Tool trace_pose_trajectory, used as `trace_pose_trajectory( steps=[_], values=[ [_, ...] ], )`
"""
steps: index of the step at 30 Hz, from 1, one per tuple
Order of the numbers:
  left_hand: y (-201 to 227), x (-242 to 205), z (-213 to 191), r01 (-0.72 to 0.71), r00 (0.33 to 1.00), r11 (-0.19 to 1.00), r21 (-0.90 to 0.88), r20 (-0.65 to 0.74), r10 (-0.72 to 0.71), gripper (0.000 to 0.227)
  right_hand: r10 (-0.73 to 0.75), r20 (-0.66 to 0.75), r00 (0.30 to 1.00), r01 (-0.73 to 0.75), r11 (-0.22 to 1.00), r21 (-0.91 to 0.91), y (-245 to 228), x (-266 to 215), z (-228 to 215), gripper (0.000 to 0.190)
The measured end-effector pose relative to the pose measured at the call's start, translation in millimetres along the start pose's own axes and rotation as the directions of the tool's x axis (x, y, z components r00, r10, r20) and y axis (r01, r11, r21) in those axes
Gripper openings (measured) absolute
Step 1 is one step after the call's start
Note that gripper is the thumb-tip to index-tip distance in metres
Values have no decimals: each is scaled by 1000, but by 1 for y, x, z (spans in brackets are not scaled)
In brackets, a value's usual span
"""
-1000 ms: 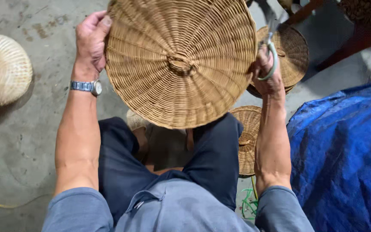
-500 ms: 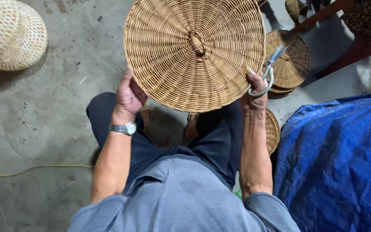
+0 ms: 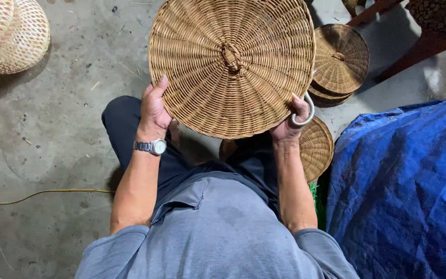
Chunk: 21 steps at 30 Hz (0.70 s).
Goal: The person sits on the floor and uses shears to trim protruding woven fibers from the center of round wicker baskets. They handle the baskets one at a time, rotating them to access different areas, and then place the finished items into a stack.
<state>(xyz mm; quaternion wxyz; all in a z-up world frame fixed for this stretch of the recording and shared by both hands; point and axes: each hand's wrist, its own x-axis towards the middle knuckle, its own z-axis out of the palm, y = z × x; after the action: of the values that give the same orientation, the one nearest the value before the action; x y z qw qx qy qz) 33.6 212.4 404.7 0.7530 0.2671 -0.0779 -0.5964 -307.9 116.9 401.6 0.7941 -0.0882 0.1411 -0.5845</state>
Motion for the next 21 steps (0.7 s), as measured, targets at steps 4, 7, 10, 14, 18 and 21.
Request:
trace_pose_trajectory(
  steps=[4, 7, 10, 14, 18, 21],
  values=[
    [6, -4, 3, 25, 1000, 1000, -18, 13, -25, 33, -4, 30, 1000, 4, 1000, 21, 3, -10, -5, 47],
    [13, -5, 8, -36, 999, 999, 36, -20, 37, 31, 18, 19, 1000, -18, 1000, 7, 2, -9, -12, 38],
    [22, -7, 13, -144, 989, 980, 135, 60, 137, 31, 72, 12, 997, -72, 997, -30, -6, -1, -18, 41],
    [52, -10, 15, -117, 982, 971, 208, 171, 82, 32, 157, 208, 966, -133, 983, -123, -33, 16, -23, 19],
    [65, -6, 22, -26, 993, 961, 275, 119, -7, 37, 129, -16, 992, -124, 901, -415, -54, 24, -38, 33],
    [69, -8, 29, 62, 988, 996, 61, 138, -70, 48, 64, -85, 994, -94, 904, -418, -45, 32, -47, 31]
  ],
)
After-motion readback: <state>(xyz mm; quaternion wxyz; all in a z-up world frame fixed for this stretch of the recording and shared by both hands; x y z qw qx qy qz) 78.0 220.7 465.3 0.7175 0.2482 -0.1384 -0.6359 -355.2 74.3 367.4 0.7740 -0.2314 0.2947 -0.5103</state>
